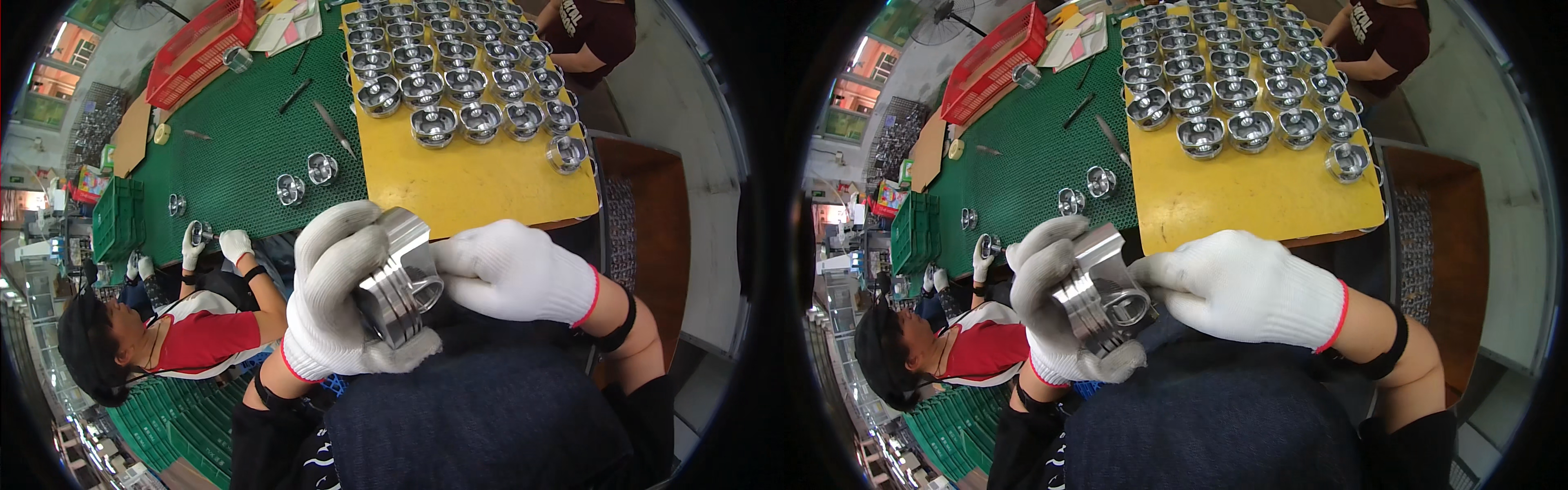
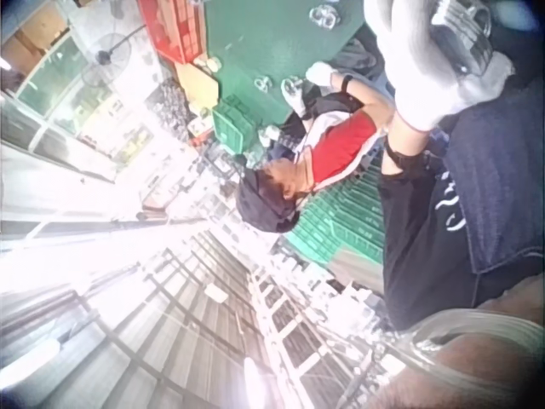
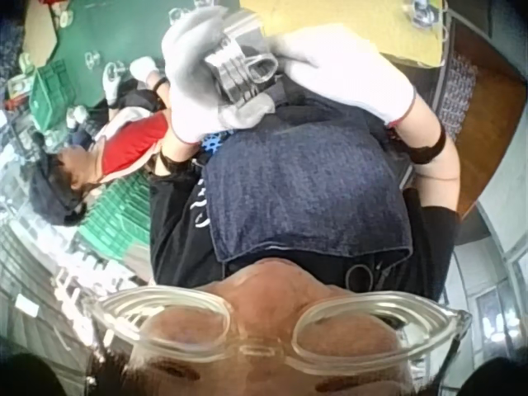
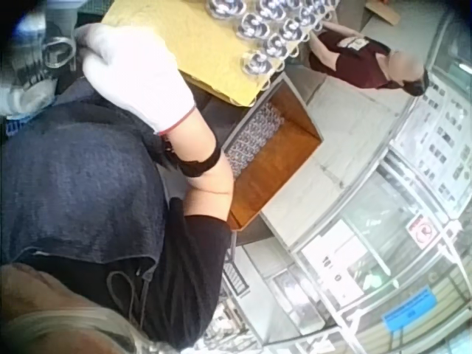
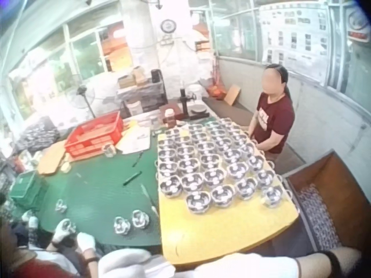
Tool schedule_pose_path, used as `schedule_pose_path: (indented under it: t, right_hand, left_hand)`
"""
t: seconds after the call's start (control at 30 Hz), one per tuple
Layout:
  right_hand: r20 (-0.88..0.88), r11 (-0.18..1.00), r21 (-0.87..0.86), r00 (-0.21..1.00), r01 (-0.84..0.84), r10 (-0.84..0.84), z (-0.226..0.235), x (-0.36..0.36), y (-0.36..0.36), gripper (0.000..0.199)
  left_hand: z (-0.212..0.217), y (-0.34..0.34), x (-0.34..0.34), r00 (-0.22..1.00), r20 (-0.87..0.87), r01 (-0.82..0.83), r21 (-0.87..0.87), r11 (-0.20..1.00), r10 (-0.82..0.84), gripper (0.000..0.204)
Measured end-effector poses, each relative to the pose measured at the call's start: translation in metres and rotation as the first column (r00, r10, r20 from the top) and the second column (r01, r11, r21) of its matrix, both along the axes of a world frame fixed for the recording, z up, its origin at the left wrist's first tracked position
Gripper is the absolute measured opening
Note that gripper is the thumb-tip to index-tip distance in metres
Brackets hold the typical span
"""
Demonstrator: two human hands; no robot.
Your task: Inspecting and marking metal engine pistons at a factory workbench.
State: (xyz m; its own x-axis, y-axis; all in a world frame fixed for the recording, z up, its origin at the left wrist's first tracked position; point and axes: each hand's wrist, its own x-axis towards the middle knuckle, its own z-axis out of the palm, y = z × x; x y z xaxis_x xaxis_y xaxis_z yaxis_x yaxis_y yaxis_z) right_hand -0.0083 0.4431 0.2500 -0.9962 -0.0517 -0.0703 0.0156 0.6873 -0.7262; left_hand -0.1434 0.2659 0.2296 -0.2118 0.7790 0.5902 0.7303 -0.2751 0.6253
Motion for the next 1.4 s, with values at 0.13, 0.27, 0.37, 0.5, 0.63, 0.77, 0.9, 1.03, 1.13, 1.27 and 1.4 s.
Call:
schedule_pose_path:
  t: [0.13,0.27,0.37,0.5,0.63,0.77,0.9,1.03,1.13,1.27,1.4]
  right_hand:
    - [-0.048,0.942,-0.333,0.996,0.052,-0.072,-0.009,-0.004,-0.001,0.029]
    - [0.274,0.712,-0.55,0.9,0.436,-0.34,-0.014,0.0,0.01,0.033]
    - [0.261,0.845,-0.265,0.878,0.465,-0.401,-0.058,0.002,0.03,0.033]
    - [0.241,0.876,0.02,0.848,0.483,-0.473,-0.115,0.019,0.052,0.034]
    - [0.35,0.855,0.055,0.792,0.515,-0.5,-0.141,0.011,0.059,0.034]
    - [0.373,0.829,0.053,0.759,0.556,-0.533,-0.165,0.005,0.064,0.034]
    - [0.223,0.858,0.24,0.834,0.455,-0.505,-0.207,0.016,0.078,0.033]
    - [0.543,0.677,-0.03,0.581,0.735,-0.606,-0.212,0.011,0.074,0.032]
    - [0.45,0.672,-0.074,0.626,0.737,-0.637,-0.232,0.021,0.076,0.03]
    - [0.303,0.69,-0.082,0.677,0.719,-0.67,-0.245,0.025,0.077,0.028]
    - [0.378,0.64,-0.075,0.615,0.765,-0.692,-0.237,0.021,0.071,0.026]
  left_hand:
    - [-0.008,0.002,-0.006,0.998,-0.018,-0.049,0.117,0.992,0.052,0.094]
    - [-0.015,-0.013,-0.012,0.98,0.107,-0.179,0.095,0.979,0.169,0.109]
    - [0.009,-0.006,0.002,0.346,0.87,-0.245,-0.277,0.929,0.351,0.103]
    - [0.021,-0.011,-0.016,-0.457,0.826,-0.034,0.356,0.934,-0.331,0.099]
    - [0.009,-0.017,-0.025,-0.585,0.707,-0.071,0.443,0.894,-0.397,0.099]
    - [0.009,-0.021,-0.025,-0.643,0.638,-0.121,0.461,0.879,-0.424,0.098]
    - [0.006,-0.024,-0.032,-0.632,0.654,-0.111,0.455,0.884,-0.416,0.098]
    - [-0.007,-0.034,-0.05,-0.579,0.705,-0.122,0.422,0.898,-0.41,0.098]
    - [-0.033,-0.04,-0.072,-0.357,0.742,-0.176,0.544,0.821,-0.568,0.088]
    - [-0.095,-0.068,-0.102,-0.433,0.82,-0.375,0.215,0.902,-0.375,0.073]
    - [-0.202,-0.1,-0.103,-0.544,0.832,-0.379,-0.123,0.917,-0.114,0.041]
